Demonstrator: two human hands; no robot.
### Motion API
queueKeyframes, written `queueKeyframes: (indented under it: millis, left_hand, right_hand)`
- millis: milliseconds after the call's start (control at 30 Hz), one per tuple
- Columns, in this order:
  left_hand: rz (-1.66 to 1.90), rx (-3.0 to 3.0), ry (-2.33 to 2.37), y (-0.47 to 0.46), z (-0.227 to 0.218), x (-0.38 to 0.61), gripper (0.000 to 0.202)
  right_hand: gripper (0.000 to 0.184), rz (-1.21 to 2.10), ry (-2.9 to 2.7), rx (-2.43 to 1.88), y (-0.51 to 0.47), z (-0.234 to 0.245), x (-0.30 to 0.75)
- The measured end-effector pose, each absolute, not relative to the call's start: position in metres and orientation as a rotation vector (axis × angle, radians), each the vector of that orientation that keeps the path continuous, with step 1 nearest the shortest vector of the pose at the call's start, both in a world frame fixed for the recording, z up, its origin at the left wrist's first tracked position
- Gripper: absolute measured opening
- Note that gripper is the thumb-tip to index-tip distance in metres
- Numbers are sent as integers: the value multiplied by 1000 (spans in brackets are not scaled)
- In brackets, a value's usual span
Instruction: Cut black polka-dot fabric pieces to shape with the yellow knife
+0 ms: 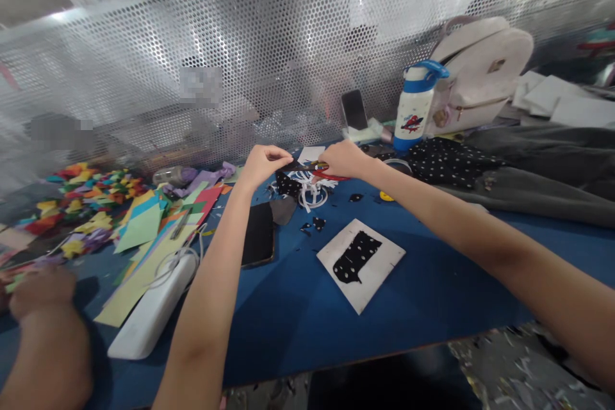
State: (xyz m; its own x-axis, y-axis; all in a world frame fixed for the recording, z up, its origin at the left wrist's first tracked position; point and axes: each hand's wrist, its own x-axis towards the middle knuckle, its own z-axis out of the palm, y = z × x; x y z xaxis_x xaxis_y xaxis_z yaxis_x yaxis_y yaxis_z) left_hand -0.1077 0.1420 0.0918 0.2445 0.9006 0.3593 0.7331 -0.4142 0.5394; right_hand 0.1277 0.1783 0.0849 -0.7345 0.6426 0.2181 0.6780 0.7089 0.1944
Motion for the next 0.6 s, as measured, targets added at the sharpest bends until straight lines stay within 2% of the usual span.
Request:
queueKeyframes:
  millis: [167, 367, 600]
  left_hand:
    - [957, 2236, 1515, 141, 92, -106, 26]
    - [951, 2239, 1515, 140, 93, -105, 26]
    - [947, 2259, 1520, 141, 91, -106, 27]
  right_hand:
    - [70, -364, -2805, -1039, 177, 84, 128]
    - [53, -379, -2794, -1055, 178, 83, 124]
    - [51, -396, -2794, -1070, 177, 85, 123]
